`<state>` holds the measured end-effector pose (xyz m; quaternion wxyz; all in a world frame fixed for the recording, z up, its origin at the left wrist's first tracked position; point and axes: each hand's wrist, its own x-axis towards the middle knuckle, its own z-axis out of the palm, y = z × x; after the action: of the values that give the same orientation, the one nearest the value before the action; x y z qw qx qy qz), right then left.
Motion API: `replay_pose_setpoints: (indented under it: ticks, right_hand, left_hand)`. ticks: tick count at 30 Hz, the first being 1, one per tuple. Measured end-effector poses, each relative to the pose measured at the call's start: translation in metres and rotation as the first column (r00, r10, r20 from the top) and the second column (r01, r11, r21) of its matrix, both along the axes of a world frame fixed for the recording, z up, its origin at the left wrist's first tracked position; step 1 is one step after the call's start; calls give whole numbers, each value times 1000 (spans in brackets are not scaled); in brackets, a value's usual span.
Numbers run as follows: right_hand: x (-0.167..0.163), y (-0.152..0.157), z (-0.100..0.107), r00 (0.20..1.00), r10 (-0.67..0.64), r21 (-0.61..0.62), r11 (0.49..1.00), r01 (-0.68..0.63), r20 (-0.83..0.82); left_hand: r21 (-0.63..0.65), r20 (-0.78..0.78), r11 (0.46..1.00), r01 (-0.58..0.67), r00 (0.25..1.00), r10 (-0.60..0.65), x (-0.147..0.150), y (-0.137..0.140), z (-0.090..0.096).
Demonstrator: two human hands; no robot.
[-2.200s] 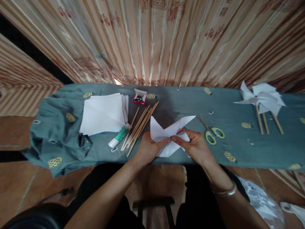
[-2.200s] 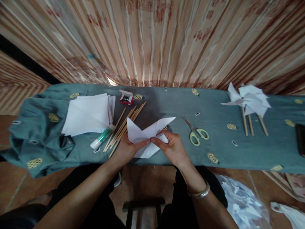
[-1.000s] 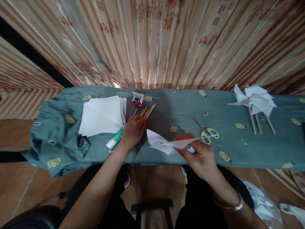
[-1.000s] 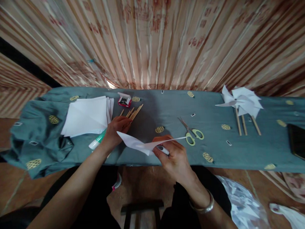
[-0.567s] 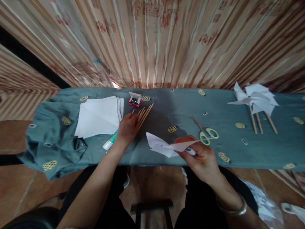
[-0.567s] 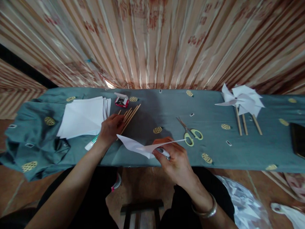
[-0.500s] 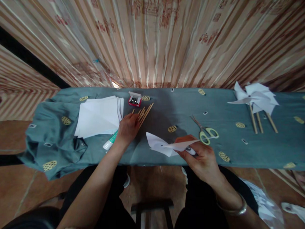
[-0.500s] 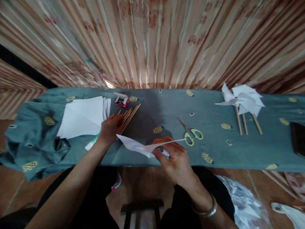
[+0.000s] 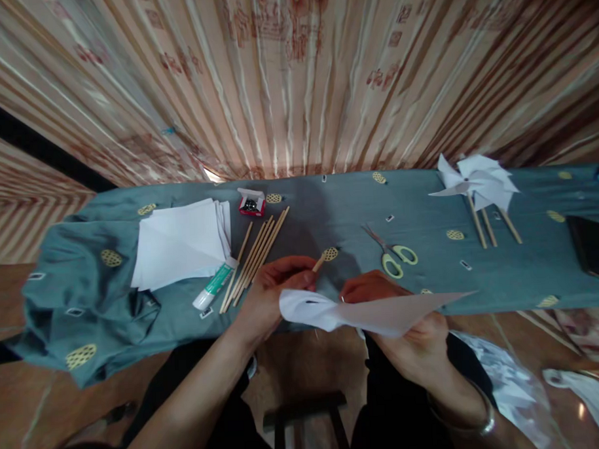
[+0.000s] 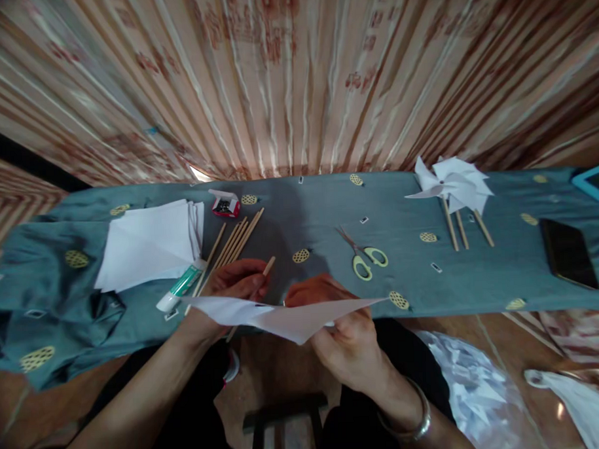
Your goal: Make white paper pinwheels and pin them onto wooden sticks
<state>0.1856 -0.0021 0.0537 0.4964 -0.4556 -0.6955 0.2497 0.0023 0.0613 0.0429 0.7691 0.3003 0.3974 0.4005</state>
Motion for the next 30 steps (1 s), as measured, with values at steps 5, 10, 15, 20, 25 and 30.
replay_pose_setpoints:
  ticks: [5,10,15,20,25,30]
  right_hand:
    - [-2,-3,10,1000,24,-8,1000,-24,-17]
    - [0,-9,10,999,-8,6,1000,7,45]
    - [-3,-8,13,997,-25,120,993,16,75]
    - [-4,-5,14,997,-3,126,992,-6,72]
    - [1,-7,10,997,35,95,995,-42,68]
    - [3,-9,7,997,50,97,994,-56,60]
  left_hand:
    - [-145,140,981,130,984,-110,8,-9,2]
    - [-191,126,966,176,980,-154,9,-17,4]
    - [-146,98,959,242,968,-230,9,-17,4]
    - [-76,68,963,257,965,-252,6,-17,-3]
    - [-48,99,970,239,967,-233,4,-19,-11]
    - [-38,109,966,255,962,-249,4,-19,-9]
